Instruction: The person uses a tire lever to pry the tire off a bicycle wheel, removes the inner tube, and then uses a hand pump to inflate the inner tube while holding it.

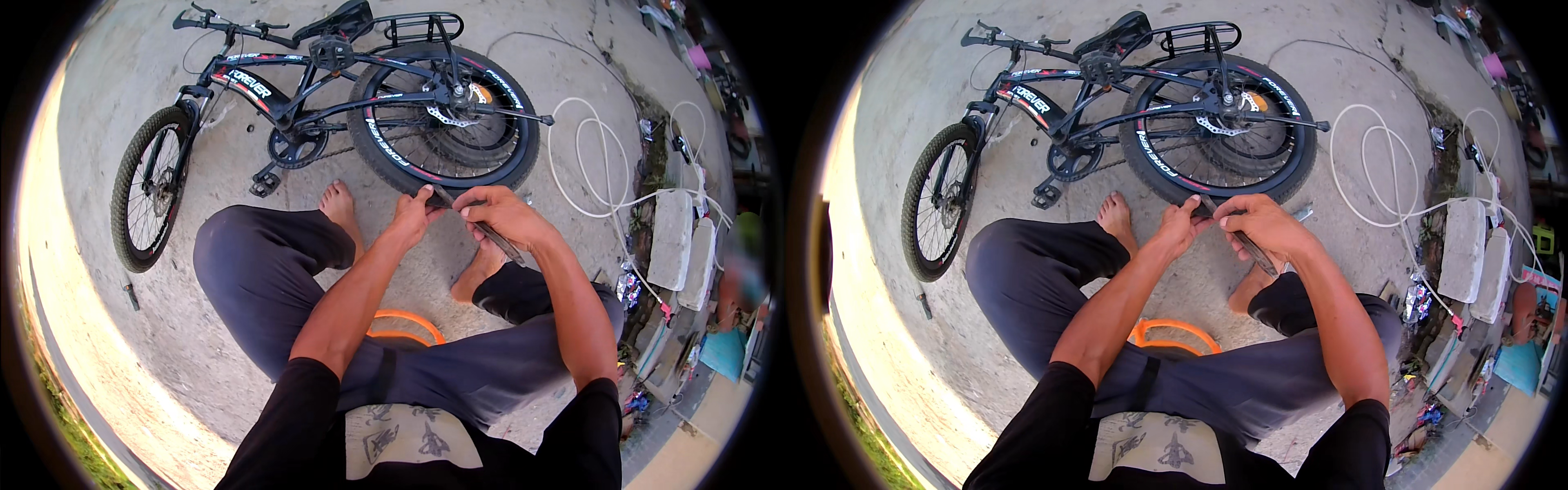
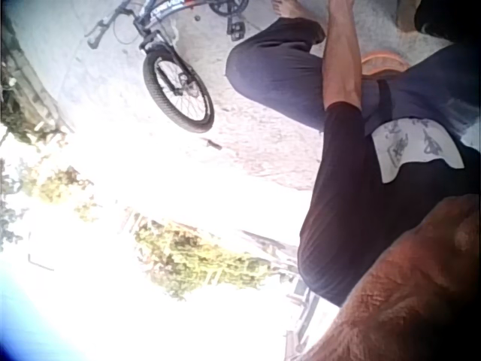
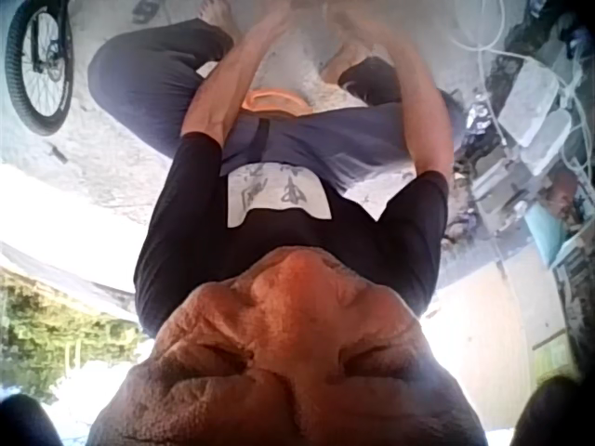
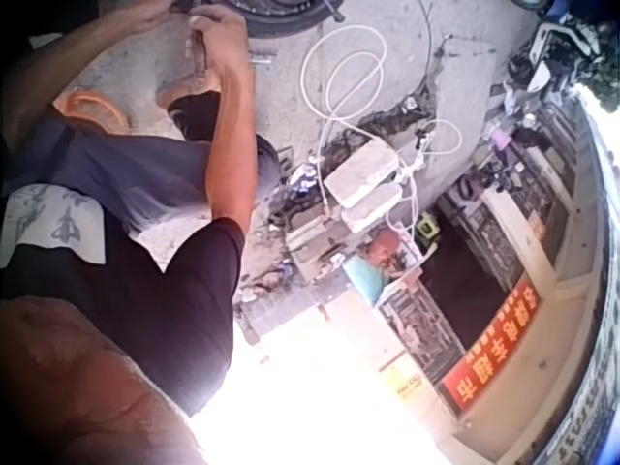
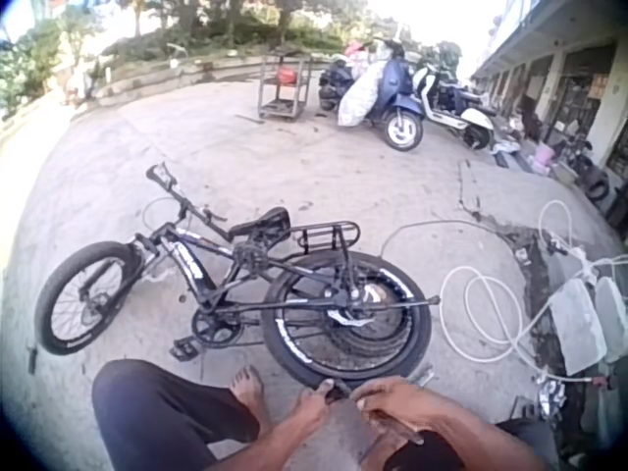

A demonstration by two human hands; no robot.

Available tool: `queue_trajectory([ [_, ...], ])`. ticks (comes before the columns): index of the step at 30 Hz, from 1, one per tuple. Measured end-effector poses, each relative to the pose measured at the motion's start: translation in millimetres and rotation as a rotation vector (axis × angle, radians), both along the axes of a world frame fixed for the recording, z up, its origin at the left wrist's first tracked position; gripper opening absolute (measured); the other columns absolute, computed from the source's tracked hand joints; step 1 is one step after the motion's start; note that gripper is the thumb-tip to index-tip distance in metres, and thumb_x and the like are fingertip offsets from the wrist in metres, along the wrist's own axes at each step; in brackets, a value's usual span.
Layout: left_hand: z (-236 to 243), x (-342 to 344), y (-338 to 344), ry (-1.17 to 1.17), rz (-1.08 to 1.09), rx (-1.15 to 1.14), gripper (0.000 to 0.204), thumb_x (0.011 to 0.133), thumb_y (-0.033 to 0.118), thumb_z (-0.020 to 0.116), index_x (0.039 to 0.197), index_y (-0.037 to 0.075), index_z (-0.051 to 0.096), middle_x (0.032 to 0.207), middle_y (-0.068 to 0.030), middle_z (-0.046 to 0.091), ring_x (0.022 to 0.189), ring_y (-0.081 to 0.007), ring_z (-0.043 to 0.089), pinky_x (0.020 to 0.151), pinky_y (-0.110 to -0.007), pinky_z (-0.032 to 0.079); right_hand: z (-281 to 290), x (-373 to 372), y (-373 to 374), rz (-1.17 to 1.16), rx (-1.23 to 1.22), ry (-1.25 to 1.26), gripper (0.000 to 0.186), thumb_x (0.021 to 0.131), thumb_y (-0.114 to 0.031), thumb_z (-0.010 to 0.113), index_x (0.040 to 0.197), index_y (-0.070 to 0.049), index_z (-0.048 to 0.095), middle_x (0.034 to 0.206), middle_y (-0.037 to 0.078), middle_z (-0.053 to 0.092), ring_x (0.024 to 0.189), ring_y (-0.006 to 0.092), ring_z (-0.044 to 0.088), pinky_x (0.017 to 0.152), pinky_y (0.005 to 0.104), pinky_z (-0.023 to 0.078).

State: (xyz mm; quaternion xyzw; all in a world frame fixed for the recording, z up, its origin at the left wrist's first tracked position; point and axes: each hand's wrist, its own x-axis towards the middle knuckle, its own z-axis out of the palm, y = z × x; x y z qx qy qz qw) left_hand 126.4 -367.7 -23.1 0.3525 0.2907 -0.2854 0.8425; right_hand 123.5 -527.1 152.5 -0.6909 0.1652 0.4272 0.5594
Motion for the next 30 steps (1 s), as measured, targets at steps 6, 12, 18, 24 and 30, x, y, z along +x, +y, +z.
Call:
queue_trajectory([
  [6,-5,0,8,-0.037,-0.044,-0.081,0.031,0.103,0.016,0.048,0.123,-0.008,0.052,0.120,-0.0200,0.060,0.110,-0.0303,0.063,0.098,-0.045,0.054,-3,12,4,-0.366,0.426,-0.031,0.034,0.096,-0.012,0.055,0.125,0.006,0.058,0.095,0.011,0.068,0.086,0.0203,0.070,0.074,0.0315,0.061],
  [12,-7,0,8,-0.020,-0.059,-0.100,0.031,0.103,0.017,0.049,0.123,-0.006,0.053,0.122,-0.0175,0.060,0.111,-0.0285,0.062,0.099,-0.043,0.053,-21,34,17,-0.463,0.296,-0.312,0.037,0.101,-0.027,0.056,0.122,0.003,0.060,0.098,0.013,0.068,0.086,0.0216,0.072,0.075,0.0288,0.060],
  [18,-3,-2,9,-0.017,-0.149,-0.052,0.031,0.102,0.021,0.054,0.120,-0.004,0.054,0.119,-0.0166,0.061,0.107,-0.0276,0.063,0.098,-0.041,0.053,-51,87,11,-0.488,-0.117,-0.414,0.032,0.101,-0.030,0.057,0.100,0.002,0.064,0.075,0.010,0.065,0.057,0.0169,0.066,0.047,0.0261,0.051],
  [24,-2,9,23,-0.004,-0.095,0.035,0.032,0.098,0.023,0.060,0.118,-0.001,0.053,0.115,-0.0164,0.063,0.105,-0.0302,0.064,0.096,-0.046,0.053,-101,103,9,-0.757,-0.416,-0.439,0.041,0.102,-0.034,0.054,0.084,0.003,0.062,0.062,0.008,0.060,0.045,0.0175,0.059,0.039,0.0312,0.043],
  [30,-6,10,14,0.096,-0.023,0.126,0.035,0.095,0.027,0.063,0.117,0.003,0.050,0.109,-0.0164,0.064,0.102,-0.0349,0.065,0.089,-0.050,0.056,-121,92,-4,-0.846,-0.516,-0.340,0.048,0.103,-0.033,0.050,0.076,0.006,0.060,0.059,0.011,0.062,0.045,0.0205,0.062,0.042,0.0344,0.048],
])
